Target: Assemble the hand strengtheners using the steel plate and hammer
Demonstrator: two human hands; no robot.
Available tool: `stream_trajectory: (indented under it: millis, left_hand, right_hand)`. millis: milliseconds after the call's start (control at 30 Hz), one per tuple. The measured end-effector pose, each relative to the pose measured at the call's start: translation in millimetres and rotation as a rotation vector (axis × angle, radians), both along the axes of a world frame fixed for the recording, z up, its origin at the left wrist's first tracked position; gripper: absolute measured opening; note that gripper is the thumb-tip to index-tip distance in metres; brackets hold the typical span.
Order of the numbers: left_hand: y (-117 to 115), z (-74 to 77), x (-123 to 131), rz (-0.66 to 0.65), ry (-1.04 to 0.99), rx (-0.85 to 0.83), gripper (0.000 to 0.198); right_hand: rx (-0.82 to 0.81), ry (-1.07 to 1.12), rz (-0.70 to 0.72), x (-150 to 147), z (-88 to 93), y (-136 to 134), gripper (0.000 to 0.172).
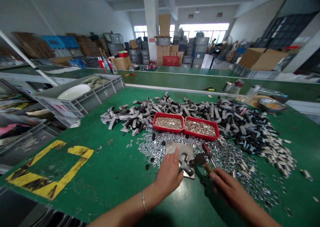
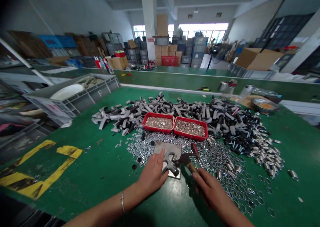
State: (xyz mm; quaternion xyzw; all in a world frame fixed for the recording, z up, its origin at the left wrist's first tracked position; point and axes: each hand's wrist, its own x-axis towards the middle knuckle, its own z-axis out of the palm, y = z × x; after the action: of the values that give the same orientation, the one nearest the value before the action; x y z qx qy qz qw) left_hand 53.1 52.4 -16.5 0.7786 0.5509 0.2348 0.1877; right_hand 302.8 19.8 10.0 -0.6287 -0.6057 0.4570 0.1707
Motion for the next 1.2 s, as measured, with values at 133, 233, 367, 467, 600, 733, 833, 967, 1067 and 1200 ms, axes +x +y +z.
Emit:
stream_trajectory:
  millis: [133, 233, 367, 467, 600, 733, 833, 967, 1067, 1200]
  left_hand:
    - [21.9, 9.6, -12.1, 0.013, -0.347, -0.334, 0.072]
    - [35.7, 10.6, -24.1, 0.078, -0.333, -0.291, 0.071]
    - [32.9, 0.3, -41.0, 0.028, -0.136, -0.093, 0.037]
    - [22.5, -8.6, -49.3, -0.036, -0.131, -0.052, 0.034]
    - [20.0, -10.6, -50.2, -0.06, -0.135, -0.066, 0.038]
    - [24.1, -6.5, -45.2, -0.059, -0.131, -0.114, 0.032]
    - [20.7, -4.9, -44.6, -0.047, -0.128, -0.136, 0.031]
    - [29.7, 4.0, -58.2, -0.081, -0.143, -0.117, 0.036]
    - [72.7, 23.2, -74.8, -0.062, -0.058, 0.026, 0.028]
    - [167.0, 50.0, -83.1, -0.046, 0.334, 0.165, 0.024]
  right_hand:
    - [-0.029, -0.128, -0.05, 37.5, -8.4, -7.5, 0.045]
    - [0.35, -0.45, 0.066, 47.1, -8.7, 18.2, 0.038]
    - [0.443, -0.675, 0.067, 24.1, -19.0, 71.6, 0.028]
    - [0.421, -0.713, 0.037, 5.5, -32.7, 98.4, 0.02]
    - [0.42, -0.695, 0.038, 5.6, -30.7, 109.7, 0.015]
    - [0.431, -0.45, -0.001, -10.3, -3.0, 102.3, 0.022]
    - [0.301, 0.153, -0.123, -48.3, 6.6, 90.6, 0.032]
    - [0.268, 0.076, -0.179, -66.2, -9.1, 92.5, 0.037]
    - [0.262, -0.271, -0.113, -31.8, -17.1, 110.2, 0.041]
    - [0.569, -0.617, 0.003, 3.1, 3.4, 136.4, 0.036]
